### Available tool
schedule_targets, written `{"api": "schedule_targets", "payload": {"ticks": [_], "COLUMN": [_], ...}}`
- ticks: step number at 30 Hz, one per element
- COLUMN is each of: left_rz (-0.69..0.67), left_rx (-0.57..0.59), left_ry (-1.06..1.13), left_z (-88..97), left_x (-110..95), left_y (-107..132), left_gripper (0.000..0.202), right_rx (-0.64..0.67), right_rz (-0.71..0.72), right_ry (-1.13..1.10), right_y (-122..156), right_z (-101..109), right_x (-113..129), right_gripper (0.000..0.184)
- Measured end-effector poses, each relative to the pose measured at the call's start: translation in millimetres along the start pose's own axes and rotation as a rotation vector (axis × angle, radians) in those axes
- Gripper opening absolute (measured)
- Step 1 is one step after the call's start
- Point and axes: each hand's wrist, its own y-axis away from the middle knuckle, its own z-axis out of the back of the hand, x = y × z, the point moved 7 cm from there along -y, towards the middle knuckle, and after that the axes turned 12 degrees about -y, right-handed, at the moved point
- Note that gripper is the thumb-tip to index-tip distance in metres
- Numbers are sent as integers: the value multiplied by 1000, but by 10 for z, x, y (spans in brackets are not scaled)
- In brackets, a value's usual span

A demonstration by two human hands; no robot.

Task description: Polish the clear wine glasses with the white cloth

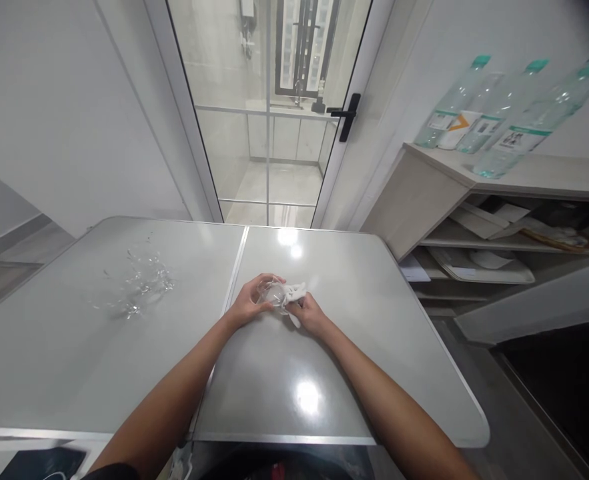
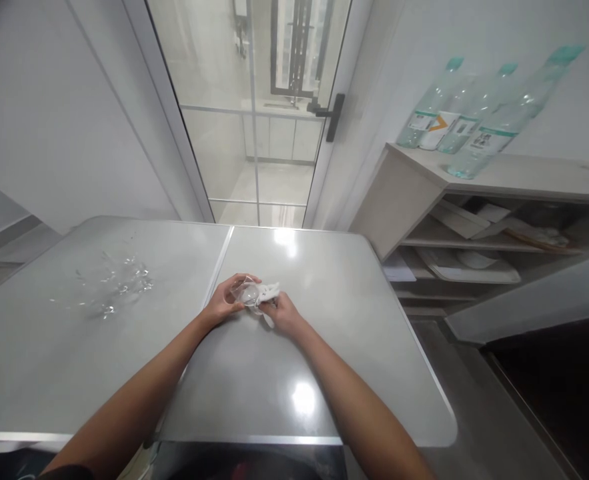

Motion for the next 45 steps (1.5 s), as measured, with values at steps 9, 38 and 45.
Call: {"api": "schedule_targets", "payload": {"ticks": [9, 38, 45], "left_rz": [10, 67, 39], "left_rx": [-128, -389, -456], "left_ry": [-8, 59, 180], "left_z": [123, 338, 423], "left_x": [24, 138, 135], "left_y": [16, 59, 23], "left_gripper": [61, 61, 66], "right_rx": [-127, -92, -230], "right_rz": [51, 136, 279], "right_ry": [217, 186, 140], "right_y": [106, 145, 148], "right_z": [-107, -191, -85], "right_x": [69, 159, 298], "right_gripper": [13, 31, 62]}}
